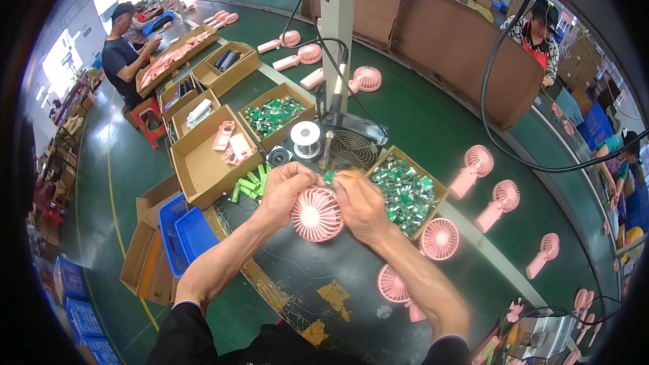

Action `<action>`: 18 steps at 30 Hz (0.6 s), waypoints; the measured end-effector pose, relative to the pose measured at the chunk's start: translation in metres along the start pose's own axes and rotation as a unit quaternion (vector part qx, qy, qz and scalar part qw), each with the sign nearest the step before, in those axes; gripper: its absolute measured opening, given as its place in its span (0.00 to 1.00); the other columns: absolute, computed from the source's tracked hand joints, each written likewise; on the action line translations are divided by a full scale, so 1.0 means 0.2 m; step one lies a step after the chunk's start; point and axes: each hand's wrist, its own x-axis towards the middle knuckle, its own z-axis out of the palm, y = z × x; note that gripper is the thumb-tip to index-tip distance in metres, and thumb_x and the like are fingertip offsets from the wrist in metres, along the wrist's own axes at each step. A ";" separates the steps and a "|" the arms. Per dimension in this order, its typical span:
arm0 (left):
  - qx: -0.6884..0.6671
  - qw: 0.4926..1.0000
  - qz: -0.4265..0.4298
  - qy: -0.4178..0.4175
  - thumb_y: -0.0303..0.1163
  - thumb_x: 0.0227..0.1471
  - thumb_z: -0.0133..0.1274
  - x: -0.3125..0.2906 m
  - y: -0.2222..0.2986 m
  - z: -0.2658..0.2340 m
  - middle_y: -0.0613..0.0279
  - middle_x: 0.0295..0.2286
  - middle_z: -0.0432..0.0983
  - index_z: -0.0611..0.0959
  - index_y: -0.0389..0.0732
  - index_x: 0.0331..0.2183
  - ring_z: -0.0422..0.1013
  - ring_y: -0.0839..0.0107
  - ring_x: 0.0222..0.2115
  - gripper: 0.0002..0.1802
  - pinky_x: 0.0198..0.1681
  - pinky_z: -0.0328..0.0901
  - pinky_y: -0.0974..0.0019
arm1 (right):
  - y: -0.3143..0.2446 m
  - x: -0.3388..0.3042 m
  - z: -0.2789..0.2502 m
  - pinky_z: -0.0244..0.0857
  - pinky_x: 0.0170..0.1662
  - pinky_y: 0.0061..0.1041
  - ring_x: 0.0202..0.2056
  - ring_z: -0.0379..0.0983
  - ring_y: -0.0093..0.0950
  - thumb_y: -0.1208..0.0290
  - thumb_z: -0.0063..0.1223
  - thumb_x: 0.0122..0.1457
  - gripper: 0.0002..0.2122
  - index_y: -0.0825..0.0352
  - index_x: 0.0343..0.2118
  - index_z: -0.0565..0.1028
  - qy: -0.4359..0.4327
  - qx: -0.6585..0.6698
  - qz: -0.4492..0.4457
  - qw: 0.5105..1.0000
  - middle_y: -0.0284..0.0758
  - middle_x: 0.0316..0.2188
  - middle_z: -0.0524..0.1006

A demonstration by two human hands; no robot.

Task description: The person assembles handheld fans by connecting circuit boards to fan heads by hand, fitting the components and batteries into handle casings, closing the casings, and placing completed fans onto the conveyor belt.

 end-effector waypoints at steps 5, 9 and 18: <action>-0.005 1.000 0.004 -0.007 0.20 0.50 0.50 0.01 0.01 -0.01 0.54 0.27 0.80 0.77 0.31 0.25 0.75 0.74 0.26 0.03 0.32 0.73 0.71 | 0.00 0.01 0.01 0.71 0.31 0.32 0.30 0.76 0.40 0.87 0.56 0.50 0.10 0.74 0.37 0.72 0.000 -0.001 -0.004 1.000 0.45 0.31 0.76; -0.001 1.000 0.002 -0.009 0.20 0.49 0.50 0.01 0.02 -0.01 0.54 0.26 0.79 0.77 0.31 0.25 0.75 0.74 0.25 0.03 0.32 0.72 0.71 | 0.00 0.01 0.01 0.71 0.31 0.32 0.30 0.76 0.40 0.88 0.55 0.50 0.10 0.74 0.37 0.72 0.003 0.002 -0.006 1.000 0.45 0.31 0.76; 0.007 1.000 0.007 -0.010 0.20 0.49 0.51 0.02 0.02 -0.01 0.54 0.27 0.80 0.77 0.31 0.26 0.76 0.73 0.26 0.03 0.33 0.73 0.71 | 0.00 0.02 0.01 0.71 0.31 0.29 0.29 0.76 0.38 0.86 0.55 0.53 0.08 0.74 0.36 0.72 0.013 -0.001 -0.009 1.000 0.44 0.30 0.77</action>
